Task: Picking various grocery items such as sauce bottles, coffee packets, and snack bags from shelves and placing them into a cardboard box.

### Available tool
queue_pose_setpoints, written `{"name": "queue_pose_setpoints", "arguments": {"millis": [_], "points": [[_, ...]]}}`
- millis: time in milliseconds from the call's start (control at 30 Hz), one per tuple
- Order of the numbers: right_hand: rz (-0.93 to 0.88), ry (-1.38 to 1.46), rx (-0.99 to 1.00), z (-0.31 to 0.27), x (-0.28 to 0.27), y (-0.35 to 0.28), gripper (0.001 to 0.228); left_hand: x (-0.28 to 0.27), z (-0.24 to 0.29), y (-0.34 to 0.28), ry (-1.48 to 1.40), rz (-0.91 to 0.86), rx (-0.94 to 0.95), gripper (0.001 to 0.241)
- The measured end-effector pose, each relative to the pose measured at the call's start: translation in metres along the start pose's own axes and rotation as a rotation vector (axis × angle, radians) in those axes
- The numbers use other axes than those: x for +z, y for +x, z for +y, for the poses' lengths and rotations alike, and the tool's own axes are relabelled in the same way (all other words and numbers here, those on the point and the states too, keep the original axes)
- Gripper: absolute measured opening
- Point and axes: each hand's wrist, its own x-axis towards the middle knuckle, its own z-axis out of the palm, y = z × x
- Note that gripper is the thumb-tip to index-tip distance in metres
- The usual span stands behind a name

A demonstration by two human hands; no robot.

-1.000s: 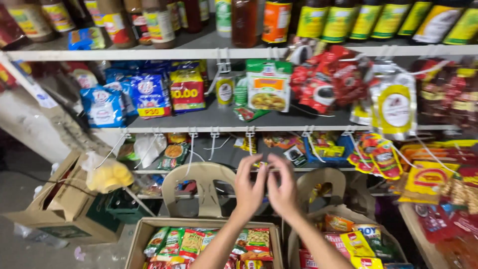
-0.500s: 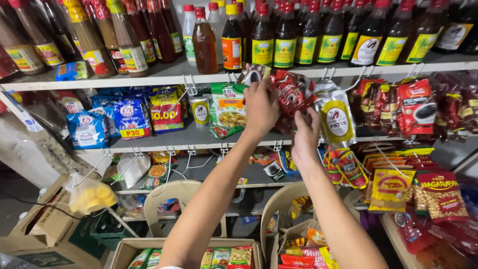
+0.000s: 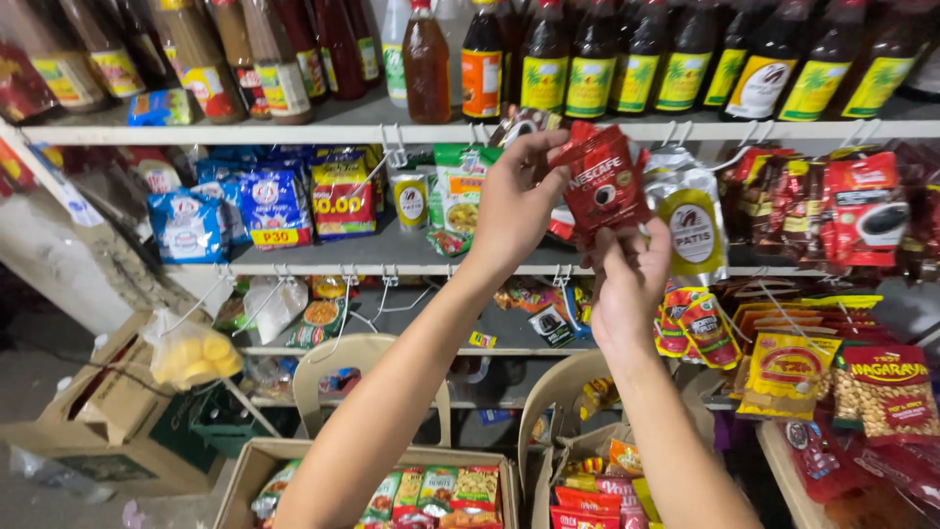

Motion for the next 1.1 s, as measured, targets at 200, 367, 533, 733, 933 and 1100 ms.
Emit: {"name": "queue_pose_setpoints", "arguments": {"millis": [200,367,533,733,933,1100], "points": [[-0.128,0.036,0.053,-0.013,0.044,-0.056,0.040,-0.047,0.042,-0.053,0.223,0.064,-0.131,0.027],[-0.217,0.059,0.316,0.048,0.039,-0.136,0.035,-0.114,0.053,-0.154,0.362,0.237,-0.246,0.026],[-0.348,0.022,0.710,0.137,0.024,-0.251,0.032,-0.204,0.019,-0.295,0.437,0.421,-0.524,0.024],[-0.438,-0.263,1.137,0.264,-0.010,-0.413,0.029,-0.308,-0.048,-0.499,0.438,0.647,-0.949,0.030],[-0.514,-0.636,1.349,0.371,0.010,-0.525,0.025,-0.384,-0.114,-0.649,0.349,1.020,-0.955,0.047],[-0.611,-0.671,1.141,0.457,0.039,-0.591,0.057,-0.440,-0.136,-0.661,0.591,1.123,-1.096,0.057]]}}
